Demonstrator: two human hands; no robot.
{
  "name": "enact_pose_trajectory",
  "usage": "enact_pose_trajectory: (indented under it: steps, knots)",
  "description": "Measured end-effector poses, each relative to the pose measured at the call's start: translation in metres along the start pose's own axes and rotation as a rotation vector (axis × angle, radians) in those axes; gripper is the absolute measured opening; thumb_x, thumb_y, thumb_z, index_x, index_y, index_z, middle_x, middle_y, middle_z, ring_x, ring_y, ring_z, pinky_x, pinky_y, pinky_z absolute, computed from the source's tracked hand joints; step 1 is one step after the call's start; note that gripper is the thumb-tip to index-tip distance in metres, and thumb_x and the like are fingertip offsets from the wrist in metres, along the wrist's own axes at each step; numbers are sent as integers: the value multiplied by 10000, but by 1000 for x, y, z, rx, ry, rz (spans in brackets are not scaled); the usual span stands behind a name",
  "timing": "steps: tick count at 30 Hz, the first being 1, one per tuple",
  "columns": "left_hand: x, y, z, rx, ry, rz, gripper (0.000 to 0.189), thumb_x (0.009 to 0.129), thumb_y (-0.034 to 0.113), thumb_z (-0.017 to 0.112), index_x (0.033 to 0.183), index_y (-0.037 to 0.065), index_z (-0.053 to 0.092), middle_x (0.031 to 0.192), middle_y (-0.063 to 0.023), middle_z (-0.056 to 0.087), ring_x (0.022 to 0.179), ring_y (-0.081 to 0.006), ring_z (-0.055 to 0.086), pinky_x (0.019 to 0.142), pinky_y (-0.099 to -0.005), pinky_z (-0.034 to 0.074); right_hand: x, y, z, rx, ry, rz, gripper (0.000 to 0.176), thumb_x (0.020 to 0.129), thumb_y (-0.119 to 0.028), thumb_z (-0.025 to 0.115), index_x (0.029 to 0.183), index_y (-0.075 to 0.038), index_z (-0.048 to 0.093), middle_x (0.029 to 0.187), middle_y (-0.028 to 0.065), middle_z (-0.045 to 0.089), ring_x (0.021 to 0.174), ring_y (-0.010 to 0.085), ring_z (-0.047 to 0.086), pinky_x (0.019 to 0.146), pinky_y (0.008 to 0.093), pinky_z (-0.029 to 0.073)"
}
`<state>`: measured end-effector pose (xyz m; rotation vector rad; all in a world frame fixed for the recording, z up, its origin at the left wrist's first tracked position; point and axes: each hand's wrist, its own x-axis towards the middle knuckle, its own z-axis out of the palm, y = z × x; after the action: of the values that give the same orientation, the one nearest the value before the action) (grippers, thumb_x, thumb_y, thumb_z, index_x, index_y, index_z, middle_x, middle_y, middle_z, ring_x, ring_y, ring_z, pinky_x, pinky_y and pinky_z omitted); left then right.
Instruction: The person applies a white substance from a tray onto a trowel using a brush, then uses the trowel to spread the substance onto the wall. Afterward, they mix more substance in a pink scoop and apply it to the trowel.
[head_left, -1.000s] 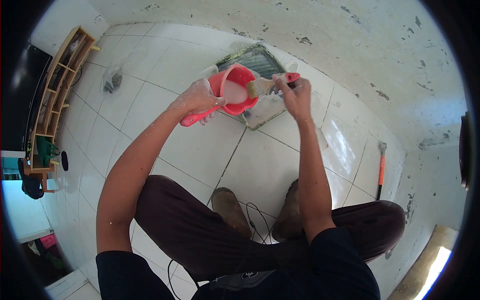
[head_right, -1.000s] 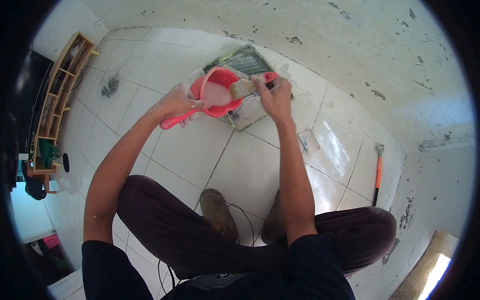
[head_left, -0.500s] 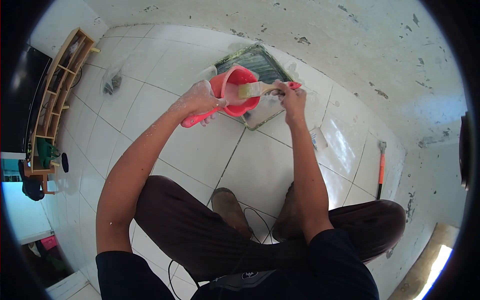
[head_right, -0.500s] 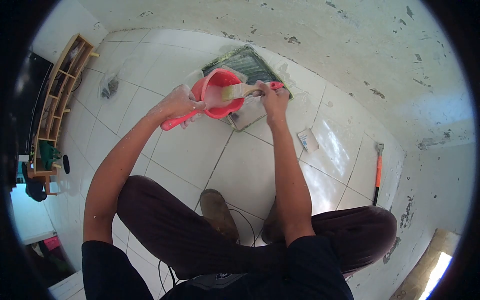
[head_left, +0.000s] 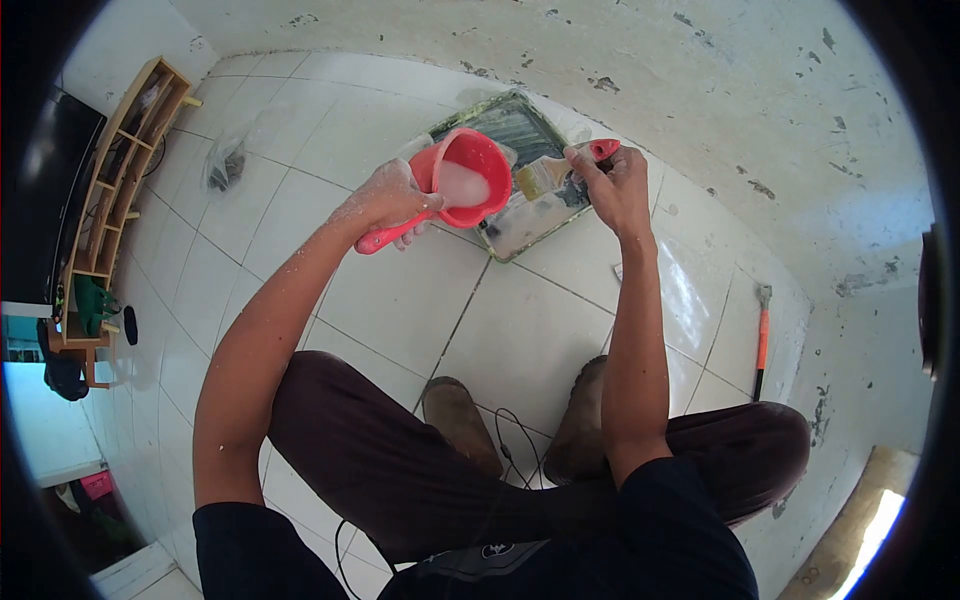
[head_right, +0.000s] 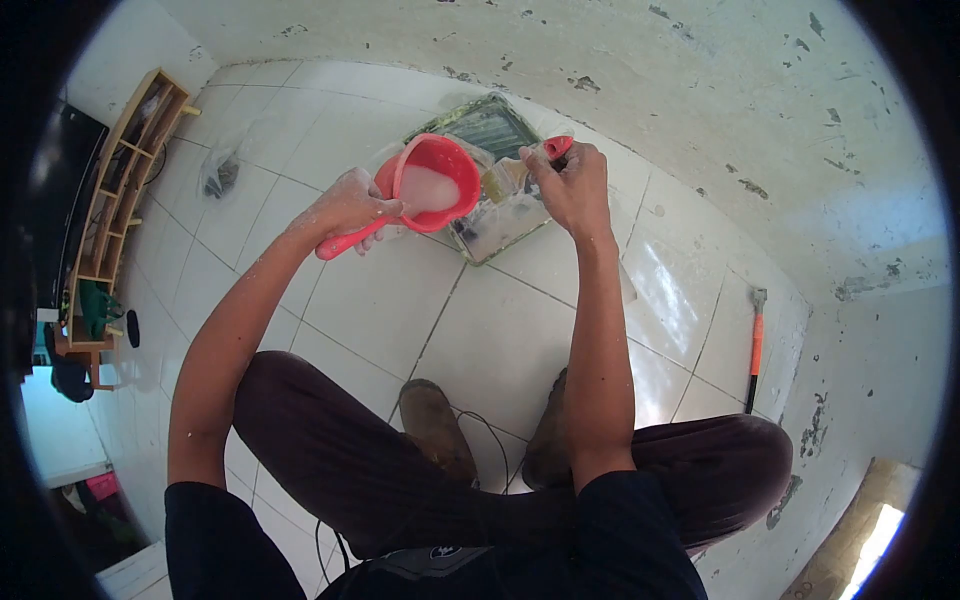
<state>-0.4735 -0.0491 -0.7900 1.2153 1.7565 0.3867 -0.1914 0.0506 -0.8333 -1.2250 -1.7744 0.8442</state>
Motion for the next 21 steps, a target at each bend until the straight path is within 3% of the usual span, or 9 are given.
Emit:
enact_pose_trajectory:
  steps: [3,11,16,21]
  knots:
    - [-2,2,0,9,14,-3,338,877,206,715,775,-113,668,598,-120,640,437,-175,620,398,-311,518,-1,-6,-2,-22,-9,-13,338,867,-219,755,693,50,646,573,63,568,540,128,455,530,338,405]
    - [-7,4,-3,-22,-27,-31,393,901,258,738,872,-126,657,621,-119,638,445,-175,613,398,-317,510,0,23,38,217,26,-55,314,890,-255,731,747,25,716,633,94,670,579,117,576,564,326,456]
    - [-13,-9,-7,-5,-71,2,435,925,333,717,836,-87,646,610,-102,623,442,-163,596,398,-303,492,-18,22,78,156,-83,-7,345,906,-289,699,783,32,726,653,197,660,555,298,611,594,403,487]
    - [-45,-42,-4,-76,-119,-19,482,932,411,708,795,-43,624,601,-82,607,449,-147,588,402,-294,482,-24,17,74,-38,-146,15,473,912,-426,700,843,40,736,643,187,649,580,297,635,603,405,487]
